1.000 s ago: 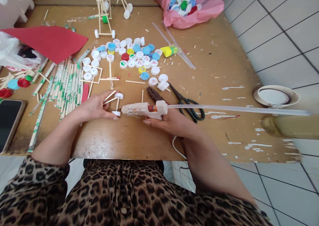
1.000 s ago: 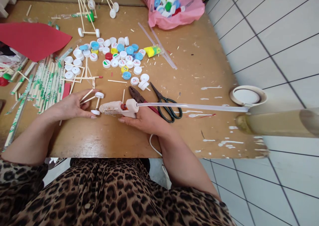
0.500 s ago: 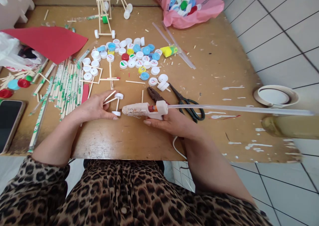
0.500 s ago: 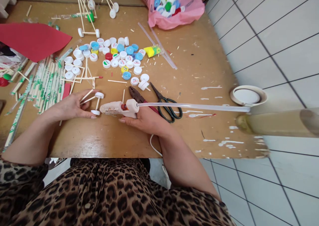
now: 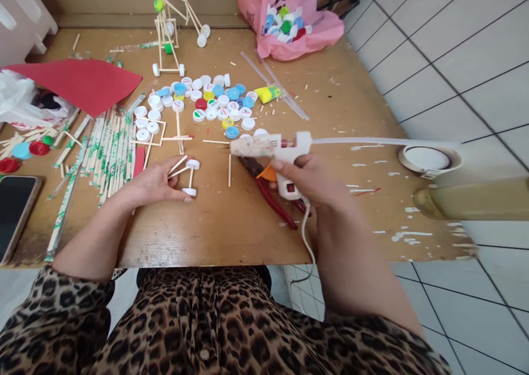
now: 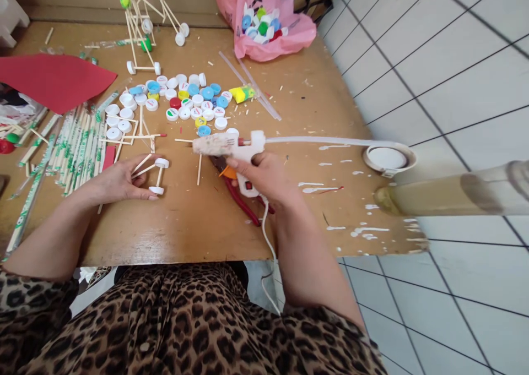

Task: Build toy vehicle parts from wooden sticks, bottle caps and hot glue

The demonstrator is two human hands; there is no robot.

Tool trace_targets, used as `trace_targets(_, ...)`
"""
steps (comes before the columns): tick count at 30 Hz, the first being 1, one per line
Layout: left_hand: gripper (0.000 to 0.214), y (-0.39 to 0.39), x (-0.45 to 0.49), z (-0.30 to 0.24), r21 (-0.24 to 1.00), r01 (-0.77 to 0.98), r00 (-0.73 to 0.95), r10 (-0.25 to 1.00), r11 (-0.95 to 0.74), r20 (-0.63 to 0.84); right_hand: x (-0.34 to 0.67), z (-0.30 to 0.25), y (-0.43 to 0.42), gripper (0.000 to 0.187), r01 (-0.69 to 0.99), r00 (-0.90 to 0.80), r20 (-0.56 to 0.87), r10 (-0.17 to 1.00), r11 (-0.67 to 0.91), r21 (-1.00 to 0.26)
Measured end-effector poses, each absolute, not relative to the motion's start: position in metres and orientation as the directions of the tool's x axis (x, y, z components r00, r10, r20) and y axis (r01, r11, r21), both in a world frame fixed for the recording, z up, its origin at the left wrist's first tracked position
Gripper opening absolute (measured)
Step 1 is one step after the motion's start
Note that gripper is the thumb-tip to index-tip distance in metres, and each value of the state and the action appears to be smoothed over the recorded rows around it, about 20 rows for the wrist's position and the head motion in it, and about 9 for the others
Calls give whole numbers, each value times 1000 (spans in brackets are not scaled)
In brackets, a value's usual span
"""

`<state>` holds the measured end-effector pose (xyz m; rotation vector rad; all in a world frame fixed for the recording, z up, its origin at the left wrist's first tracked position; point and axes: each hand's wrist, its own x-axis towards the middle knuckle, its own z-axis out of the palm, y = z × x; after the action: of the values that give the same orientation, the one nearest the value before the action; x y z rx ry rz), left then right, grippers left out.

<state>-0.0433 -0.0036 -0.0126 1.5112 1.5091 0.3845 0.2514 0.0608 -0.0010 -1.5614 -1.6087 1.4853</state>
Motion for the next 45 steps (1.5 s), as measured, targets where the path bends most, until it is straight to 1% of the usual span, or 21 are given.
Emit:
trace_targets(3, 90, -3, -42, -11, 752, 626, 182, 900, 205, -397, 268, -2, 83, 50, 376, -100, -329, 939, -271, -886)
trace_targets(9, 92, -3, -42, -11, 756, 625, 174, 909, 195, -378, 277, -7, 118, 49, 306, 58, -368, 928, -367, -878)
trace_targets(12, 93, -4, -42, -10, 754, 630, 175, 912, 185, -370, 275, -8, 127, 46, 311, 114, -389, 914, -405, -860)
trace_targets(14, 92, -4, -42, -11, 749, 638, 177, 913, 178, -367, 279, -9, 133, 46, 402, 141, -416, 898, -436, -805)
trace_targets(16, 93, -3, -42, -12, 743, 646, 167, 917, 176, -363, 288, -9, 139, 46, 597, 159, -387, 908, -400, -695)
trace_targets(17, 94, -3, -42, -14, 743, 646, 163, 919, 175, -359, 293, -7, 142, 46, 717, 164, -335, 928, -345, -605)
trace_targets(19, 94, -2, -43, -16, 749, 642, 166, 923, 166, -347, 300, -1, 142, 46, 891, 93, -236, 967, -187, -414)
trace_targets(20, 94, -2, -43, -17, 753, 638, 173, 924, 159, -341, 299, 4, 138, 44, 925, 17, -146, 989, -71, -373)
trace_targets(22, 91, -2, -42, -17, 761, 632, 186, 924, 147, -333, 286, 14, 123, 35, 912, -172, 48, 984, 178, -370)
trace_targets(23, 89, -2, -42, -16, 763, 630, 190, 924, 145, -333, 274, 19, 112, 28, 872, -287, 121, 950, 312, -377)
trace_targets(25, 86, -3, -41, -14, 765, 625, 188, 921, 155, -340, 240, 24, 88, 22, 754, -500, 220, 837, 546, -365)
trace_targets(27, 83, -3, -40, -12, 764, 623, 183, 919, 166, -348, 201, 23, 66, 24, 619, -667, 297, 683, 730, -289)
trace_targets(29, 76, -3, -40, -12, 765, 625, 184, 923, 157, -339, 166, 18, 53, 30, 501, -799, 283, 531, 847, -176)
trace_targets(30, 71, -3, -40, -12, 764, 627, 182, 926, 149, -330, 152, 16, 49, 32, 467, -837, 261, 481, 876, -117)
trace_targets(32, 59, -2, -39, -14, 761, 633, 170, 933, 144, -318, 131, 12, 48, 34, 433, -882, 192, 430, 901, -29)
trace_targets(34, 50, -1, -39, -15, 751, 641, 148, 935, 159, -324, 119, 11, 51, 32, 411, -907, 106, 408, 912, 11)
trace_targets(36, 47, 0, -39, -16, 736, 654, 129, 933, 175, -337, 115, 13, 55, 32, 384, -923, 42, 383, 923, 32)
trace_targets(39, 48, 0, -39, -19, 723, 667, 112, 934, 182, -339, 114, 19, 58, 33, 348, -937, 8, 349, 936, 51)
trace_targets(42, 51, 0, -40, -20, 734, 661, 130, 941, 153, -313, 117, 26, 60, 31, 330, -944, -5, 331, 942, 67)
trace_targets(45, 66, -1, -41, -19, 760, 637, 164, 942, 127, -294, 130, 32, 65, 32, 370, -928, -18, 372, 926, 71)
